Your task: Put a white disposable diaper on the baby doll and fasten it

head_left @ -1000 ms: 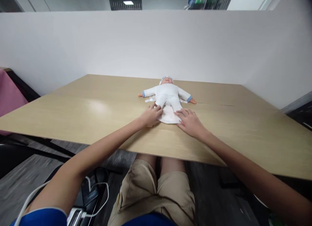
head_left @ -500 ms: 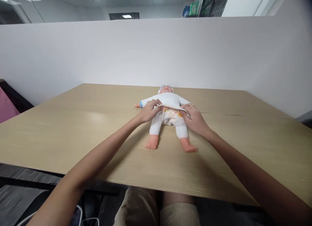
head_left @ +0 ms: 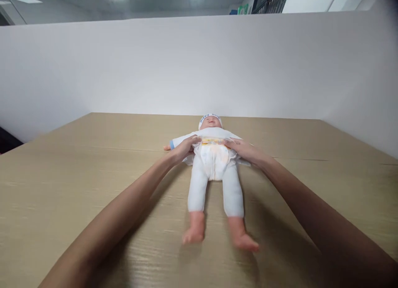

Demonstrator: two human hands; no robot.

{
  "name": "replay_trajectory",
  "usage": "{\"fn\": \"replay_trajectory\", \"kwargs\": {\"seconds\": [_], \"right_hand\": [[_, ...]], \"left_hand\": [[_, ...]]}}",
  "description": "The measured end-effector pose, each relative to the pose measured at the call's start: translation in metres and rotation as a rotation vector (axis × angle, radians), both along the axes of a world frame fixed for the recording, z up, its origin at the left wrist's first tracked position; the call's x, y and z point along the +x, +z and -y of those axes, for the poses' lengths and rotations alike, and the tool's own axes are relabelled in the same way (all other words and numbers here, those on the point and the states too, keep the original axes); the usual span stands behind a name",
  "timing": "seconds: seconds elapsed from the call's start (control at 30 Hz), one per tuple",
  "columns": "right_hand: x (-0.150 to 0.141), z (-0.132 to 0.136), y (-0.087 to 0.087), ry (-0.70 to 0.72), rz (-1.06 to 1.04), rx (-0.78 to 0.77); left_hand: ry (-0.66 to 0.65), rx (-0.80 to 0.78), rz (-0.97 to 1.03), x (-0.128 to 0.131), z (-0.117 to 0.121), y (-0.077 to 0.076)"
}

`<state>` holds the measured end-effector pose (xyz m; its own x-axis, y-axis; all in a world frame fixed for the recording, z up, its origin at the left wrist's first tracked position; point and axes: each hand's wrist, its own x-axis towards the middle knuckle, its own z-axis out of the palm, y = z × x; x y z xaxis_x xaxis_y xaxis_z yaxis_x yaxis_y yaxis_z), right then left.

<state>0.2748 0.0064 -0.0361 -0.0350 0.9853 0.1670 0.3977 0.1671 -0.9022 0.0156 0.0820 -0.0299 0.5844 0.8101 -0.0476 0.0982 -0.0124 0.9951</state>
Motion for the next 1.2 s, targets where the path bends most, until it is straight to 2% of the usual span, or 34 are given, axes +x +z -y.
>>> {"fn": "replay_trajectory", "kwargs": {"seconds": [0.13,0.23,0.33,0.43,0.5,0.57,0.63,0.7,0.77,0.87,0.93,1.07,1.13,1.2], "right_hand": [[0.001,0.030,0.007,0.100,-0.122,-0.230],[0.004,0.036,0.011,0.023,-0.075,-0.207],[-0.001,0.040,0.013,-0.192,0.074,0.010],[-0.016,0.059,0.017,-0.354,0.331,0.360],[-0.030,0.078,0.020,-0.315,0.449,0.541],[-0.043,0.096,0.020,-0.179,0.488,0.583],[-0.048,0.107,0.013,-0.056,0.486,0.510],[-0.042,0.111,-0.003,0.007,0.451,0.398],[-0.028,0.110,-0.023,0.031,0.380,0.325],[0.002,0.106,-0.053,0.048,0.307,0.322],[0.019,0.105,-0.067,-0.007,0.350,0.356],[0.038,0.102,-0.080,-0.280,0.548,0.391],[0.042,0.099,-0.083,-0.356,0.584,0.374],[0.045,0.096,-0.085,-0.403,0.593,0.355]], "left_hand": [[-0.084,-0.137,0.007,-0.016,0.013,0.002],[-0.101,-0.236,0.010,-0.022,0.013,0.008],[-0.075,-0.238,0.008,-0.027,0.017,0.018],[0.000,-0.134,-0.042,-0.030,0.034,0.024],[0.089,-0.020,-0.093,-0.030,0.047,0.022],[0.171,0.058,-0.118,-0.030,0.058,0.015],[0.215,0.081,-0.110,-0.032,0.062,0.005],[0.232,0.084,-0.085,-0.036,0.061,-0.003],[0.256,0.095,-0.080,-0.043,0.059,-0.009],[0.312,0.144,-0.113,-0.053,0.057,-0.011],[0.364,0.215,-0.138,-0.055,0.060,-0.006],[0.406,0.431,-0.159,-0.040,0.073,0.014],[0.332,0.624,-0.188,-0.021,0.082,0.027],[0.199,0.872,-0.245,0.002,0.088,0.037]]}}
